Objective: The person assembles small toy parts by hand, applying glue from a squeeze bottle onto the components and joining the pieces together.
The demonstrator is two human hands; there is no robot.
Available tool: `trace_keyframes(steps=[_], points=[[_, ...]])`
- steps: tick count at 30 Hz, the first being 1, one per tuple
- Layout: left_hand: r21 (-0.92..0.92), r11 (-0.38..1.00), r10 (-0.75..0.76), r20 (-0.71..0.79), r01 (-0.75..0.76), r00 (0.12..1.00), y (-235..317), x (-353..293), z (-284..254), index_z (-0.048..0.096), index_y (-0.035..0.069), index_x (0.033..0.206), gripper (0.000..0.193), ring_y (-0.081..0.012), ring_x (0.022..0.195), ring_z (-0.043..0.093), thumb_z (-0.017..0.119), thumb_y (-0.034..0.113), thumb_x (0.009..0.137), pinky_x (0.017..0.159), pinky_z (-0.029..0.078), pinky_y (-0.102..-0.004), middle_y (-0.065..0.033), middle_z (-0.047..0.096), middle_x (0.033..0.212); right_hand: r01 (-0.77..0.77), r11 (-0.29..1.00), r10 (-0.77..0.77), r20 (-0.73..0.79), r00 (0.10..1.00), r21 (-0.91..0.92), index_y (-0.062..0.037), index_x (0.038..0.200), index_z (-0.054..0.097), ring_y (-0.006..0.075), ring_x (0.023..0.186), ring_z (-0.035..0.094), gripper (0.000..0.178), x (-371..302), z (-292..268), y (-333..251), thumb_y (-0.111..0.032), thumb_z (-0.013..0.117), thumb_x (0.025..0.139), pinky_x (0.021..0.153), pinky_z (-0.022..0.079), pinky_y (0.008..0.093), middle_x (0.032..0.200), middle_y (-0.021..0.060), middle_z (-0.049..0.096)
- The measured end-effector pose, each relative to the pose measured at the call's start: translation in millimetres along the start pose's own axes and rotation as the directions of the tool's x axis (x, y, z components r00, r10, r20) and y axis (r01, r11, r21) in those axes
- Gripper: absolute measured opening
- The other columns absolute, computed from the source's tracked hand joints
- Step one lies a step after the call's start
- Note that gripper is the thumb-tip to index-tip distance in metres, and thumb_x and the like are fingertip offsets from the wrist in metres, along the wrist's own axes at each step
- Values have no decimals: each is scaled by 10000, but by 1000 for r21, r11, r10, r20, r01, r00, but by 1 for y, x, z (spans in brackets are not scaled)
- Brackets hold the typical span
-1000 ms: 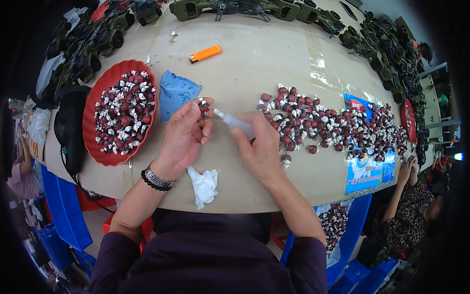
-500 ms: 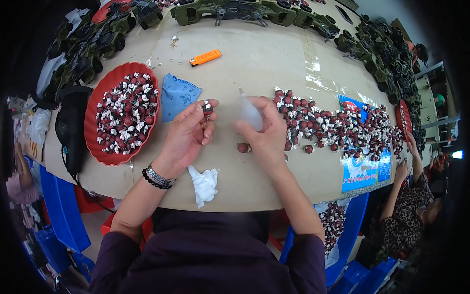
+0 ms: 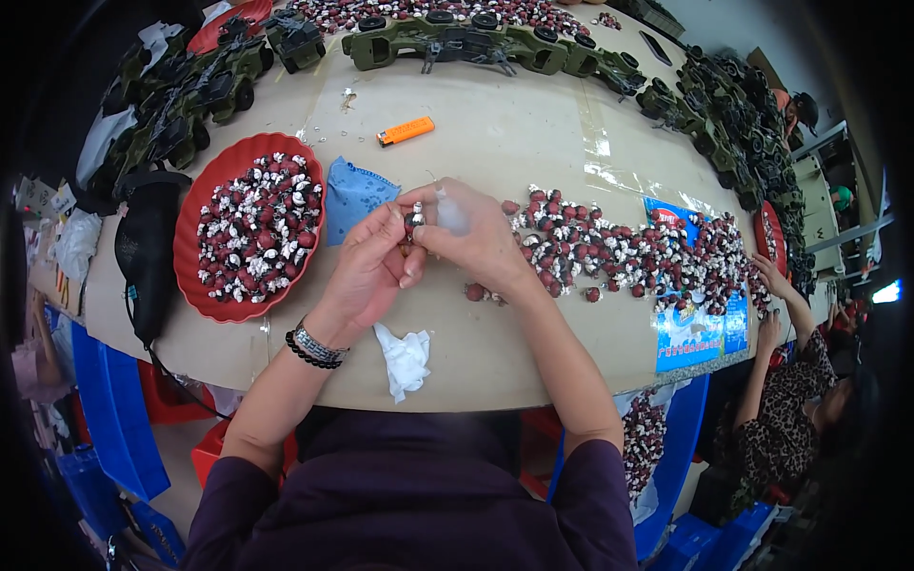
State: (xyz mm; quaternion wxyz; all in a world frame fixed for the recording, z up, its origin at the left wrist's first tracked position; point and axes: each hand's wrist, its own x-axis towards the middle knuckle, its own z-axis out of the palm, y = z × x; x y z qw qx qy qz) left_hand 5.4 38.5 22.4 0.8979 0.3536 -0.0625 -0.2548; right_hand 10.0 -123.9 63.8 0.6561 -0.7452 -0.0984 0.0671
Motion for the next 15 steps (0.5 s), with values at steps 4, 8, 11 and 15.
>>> trace_keyframes(steps=[4, 8, 11, 15], points=[[-21, 999, -27, 22, 27, 999, -4, 0, -1, 532, 40, 1094, 229, -91, 654, 529, 501, 250, 1006, 530, 399, -225, -28, 577, 931, -77, 995, 74, 59, 996, 63, 2, 1072, 663, 54, 638, 501, 319, 1, -6, 2, -53, 640, 759, 560, 405, 194, 767, -26, 510], [6, 998, -59, 32, 59, 998, 4, -1, 10, 428, 8, 1356, 428, -108, 642, 515, 502, 238, 1003, 524, 396, -229, -57, 585, 893, -133, 979, 122, 75, 990, 152, 5, 1064, 662, 59, 631, 508, 313, -2, -9, 3, -59, 615, 762, 558, 415, 200, 753, -21, 510], [0, 997, -80, 60, 80, 995, 4, 0, 9, 442, 7, 1336, 408, -112, 650, 522, 507, 227, 998, 526, 398, -228, -76, 597, 916, -132, 975, 121, 71, 990, 180, 8, 1059, 661, 60, 616, 509, 308, -4, -12, 5, -55, 605, 764, 551, 422, 204, 746, -14, 513], [29, 994, -105, 25, 104, 994, 0, -1, 5, 480, 12, 1263, 344, -115, 651, 525, 514, 216, 988, 520, 398, -226, -101, 609, 924, -126, 979, 112, 89, 990, 161, 8, 1038, 664, 59, 604, 519, 295, -5, -15, 8, -72, 619, 758, 538, 429, 199, 729, -13, 525]])
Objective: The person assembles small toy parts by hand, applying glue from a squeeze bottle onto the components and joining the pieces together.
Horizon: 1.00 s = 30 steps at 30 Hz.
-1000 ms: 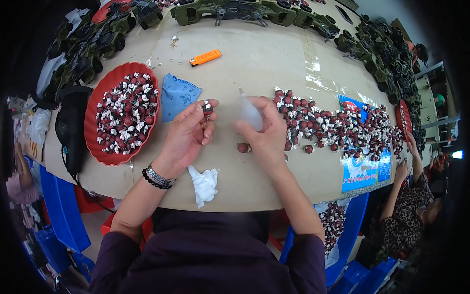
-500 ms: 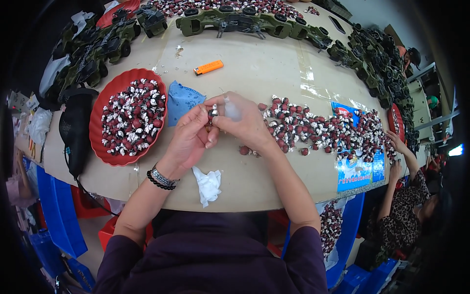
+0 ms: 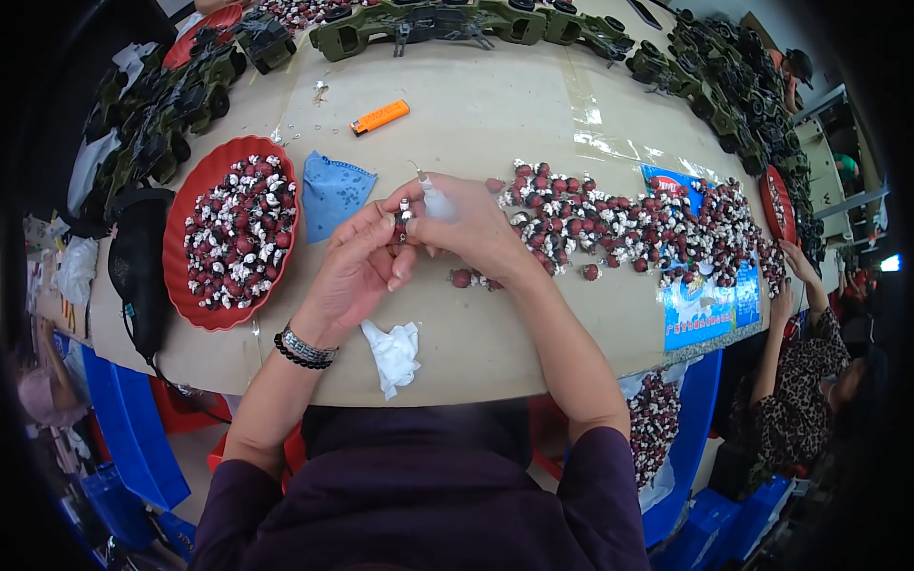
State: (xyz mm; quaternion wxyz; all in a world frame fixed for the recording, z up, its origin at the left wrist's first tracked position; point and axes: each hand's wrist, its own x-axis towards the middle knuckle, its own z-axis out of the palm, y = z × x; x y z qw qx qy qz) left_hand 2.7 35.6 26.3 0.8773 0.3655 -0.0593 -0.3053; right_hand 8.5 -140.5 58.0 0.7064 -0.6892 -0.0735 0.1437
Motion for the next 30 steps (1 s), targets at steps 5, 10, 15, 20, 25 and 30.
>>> trace_keyframes(steps=[5, 10, 15, 20, 25, 30], points=[[0, 1000, -3, 19, 3, 1000, -3, 0, -2, 537, 38, 1112, 195, -105, 646, 545, 528, 180, 979, 526, 426, -238, -87, 635, 920, -9, 999, 10, 22, 1000, -39, 4, 1045, 650, 60, 588, 514, 276, -2, -4, 0, -63, 626, 778, 527, 426, 210, 772, -3, 537], [12, 1000, -5, -17, 5, 1000, -4, -1, 0, 530, 54, 1057, 148, -98, 635, 542, 548, 174, 971, 522, 425, -239, -66, 626, 877, -14, 999, 15, 22, 1000, -35, -10, 1006, 670, 54, 581, 529, 256, -3, -6, 4, -85, 633, 764, 528, 440, 192, 728, -13, 528], [21, 1000, -2, -36, 2, 999, -5, 0, -2, 528, 63, 1010, 116, -93, 630, 540, 552, 170, 972, 515, 422, -235, -57, 618, 853, -39, 999, 39, 20, 999, -2, -19, 1036, 660, 50, 609, 528, 272, -3, -3, 7, -86, 628, 774, 552, 445, 188, 770, -16, 517], [21, 1000, 20, -56, -19, 998, -6, -2, -1, 534, 68, 972, 107, -89, 621, 540, 555, 172, 971, 504, 419, -229, -55, 612, 837, -45, 999, 45, 5, 999, -1, -21, 1042, 658, 47, 618, 526, 268, -3, 0, 9, -84, 619, 784, 558, 445, 188, 775, -20, 511], [12, 1000, 24, -79, -23, 997, -6, -2, -1, 531, 72, 929, 103, -85, 612, 543, 552, 164, 971, 496, 421, -222, -56, 609, 820, -46, 999, 46, -1, 999, -6, -28, 1046, 656, 43, 617, 517, 267, -2, 1, 11, -83, 611, 789, 557, 431, 187, 774, -25, 511], [12, 999, 38, -93, -37, 995, -7, -1, 0, 518, 76, 899, 113, -87, 600, 548, 547, 158, 971, 492, 419, -220, -61, 614, 813, -53, 999, 53, -6, 999, -6, -30, 1050, 649, 42, 618, 513, 267, -2, 1, 12, -84, 607, 791, 560, 427, 185, 772, -25, 507]])
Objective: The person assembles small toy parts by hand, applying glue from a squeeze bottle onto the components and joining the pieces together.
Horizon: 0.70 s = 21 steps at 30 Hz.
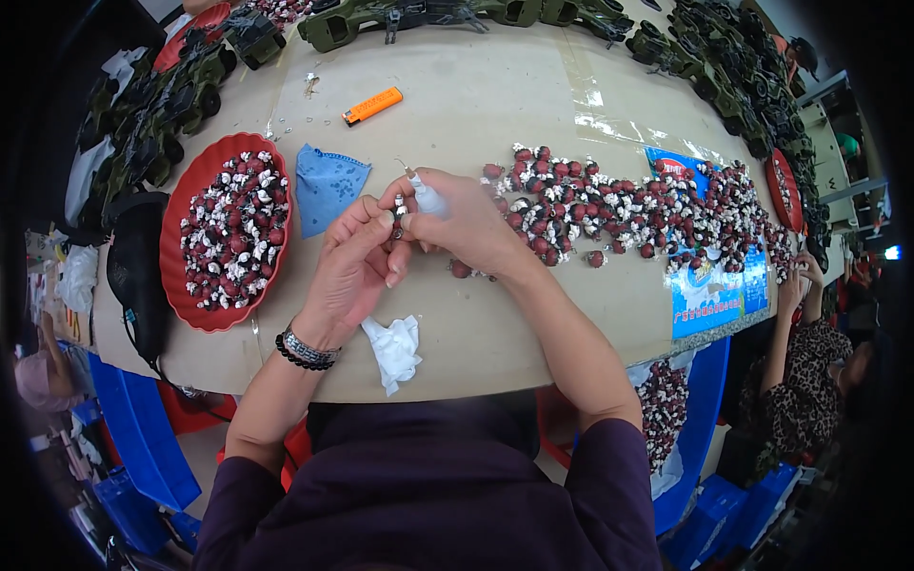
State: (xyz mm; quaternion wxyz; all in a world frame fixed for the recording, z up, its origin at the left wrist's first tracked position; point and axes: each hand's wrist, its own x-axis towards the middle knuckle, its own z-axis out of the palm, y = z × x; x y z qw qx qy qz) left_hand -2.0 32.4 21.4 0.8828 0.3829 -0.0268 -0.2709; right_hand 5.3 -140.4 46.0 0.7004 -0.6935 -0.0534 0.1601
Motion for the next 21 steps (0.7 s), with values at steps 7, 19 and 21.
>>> trace_keyframes(steps=[7, 19, 21], points=[[34, 999, 14, 16, -14, 1000, 2, 1, -2, 533, 66, 941, 97, -89, 591, 550, 551, 159, 966, 488, 418, -224, -66, 623, 817, 18, 999, -19, -21, 1000, -51, -32, 1049, 639, 45, 628, 520, 251, 0, 2, -4, -70, 616, 801, 568, 436, 183, 783, -22, 509], [222, 948, 211, 93, -226, 973, 3, 2, -1, 524, 61, 1191, 286, -37, 624, 488, 624, 143, 936, 521, 379, -184, 22, 559, 810, 342, 940, -333, -191, 924, 15, -15, 946, 562, 97, 670, 554, 149, -2, 8, 15, 42, 612, 817, 549, 473, 219, 930, 98, 598], [256, 935, 233, 76, -245, 969, 2, 2, -2, 543, 56, 1186, 283, -28, 626, 481, 632, 143, 932, 522, 379, -178, 28, 561, 814, 350, 935, -334, -191, 923, 55, -10, 962, 576, 91, 704, 563, 157, -3, 10, 16, 22, 636, 821, 586, 469, 225, 934, 75, 601]])
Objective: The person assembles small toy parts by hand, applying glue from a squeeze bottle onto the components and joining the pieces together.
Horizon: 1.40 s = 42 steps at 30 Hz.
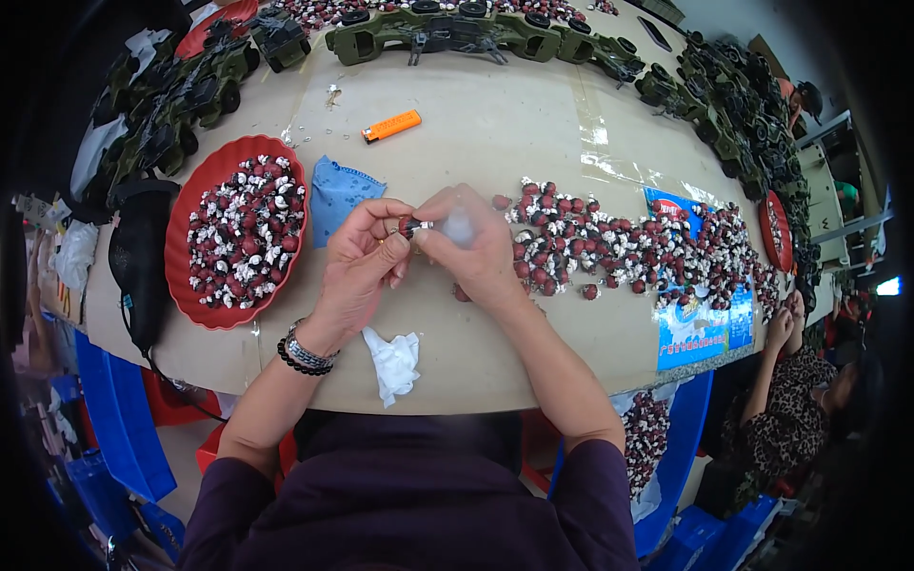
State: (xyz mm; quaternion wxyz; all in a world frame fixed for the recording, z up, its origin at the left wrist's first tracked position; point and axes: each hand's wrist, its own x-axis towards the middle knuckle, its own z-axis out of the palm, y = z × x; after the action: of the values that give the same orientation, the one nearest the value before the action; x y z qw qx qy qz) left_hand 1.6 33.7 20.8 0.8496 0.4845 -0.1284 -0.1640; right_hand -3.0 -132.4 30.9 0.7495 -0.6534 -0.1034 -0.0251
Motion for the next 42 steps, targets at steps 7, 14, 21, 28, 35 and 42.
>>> trace_keyframes(steps=[7, 14, 21, 28, 35, 42], points=[[136, 987, 95, -43, -88, 995, 1, -2, 5, 599, 46, 1151, 238, -12, 626, 459, 598, 191, 963, 526, 375, -164, 41, 559, 815, 127, 985, -130, -20, 991, -118, -4, 950, 601, 115, 820, 606, 166, -5, 2, 4, 36, 678, 809, 704, 488, 244, 957, 88, 638], [83, 994, 72, 17, -73, 997, 0, -3, 7, 555, 70, 1199, 278, -17, 637, 447, 514, 267, 1007, 528, 362, -162, 40, 550, 906, 275, 923, -295, -37, 955, -270, 2, 919, 609, 134, 778, 649, 158, -10, 11, -2, 29, 704, 797, 670, 511, 261, 907, 101, 669], [-114, 992, -42, 64, 50, 997, 1, -4, 3, 527, 80, 1168, 304, -50, 824, 487, 514, 332, 999, 712, 406, -214, 17, 540, 1038, 377, 809, -426, -9, 905, -451, -21, 903, 597, 145, 710, 682, 207, -11, 15, 4, -8, 759, 775, 611, 532, 265, 830, 93, 694], [-117, 993, 14, 36, -10, 999, 2, 1, -3, 517, 62, 1132, 321, -95, 939, 490, 479, 357, 1010, 831, 403, -272, -14, 527, 1057, 204, 935, -255, -150, 955, -289, -25, 908, 612, 124, 698, 677, 171, -14, 18, 6, -32, 745, 800, 606, 535, 267, 814, 69, 695], [-246, 969, 53, 128, -20, 990, 4, 2, -5, 505, 48, 1071, 316, -144, 903, 474, 490, 357, 1002, 803, 395, -286, -48, 507, 1026, 210, 964, -239, -181, 954, -165, -13, 937, 513, 84, 583, 574, 150, -10, 10, -4, 5, 643, 866, 504, 468, 209, 761, 76, 645], [-325, 946, 65, 169, -7, 983, 12, -1, -1, 490, 59, 1028, 331, -155, 897, 473, 528, 384, 980, 802, 400, -288, -58, 493, 995, 166, 971, -202, -223, 954, -170, -37, 902, 519, 65, 561, 549, 144, -10, 10, -6, -3, 648, 847, 486, 440, 216, 701, 23, 615]])
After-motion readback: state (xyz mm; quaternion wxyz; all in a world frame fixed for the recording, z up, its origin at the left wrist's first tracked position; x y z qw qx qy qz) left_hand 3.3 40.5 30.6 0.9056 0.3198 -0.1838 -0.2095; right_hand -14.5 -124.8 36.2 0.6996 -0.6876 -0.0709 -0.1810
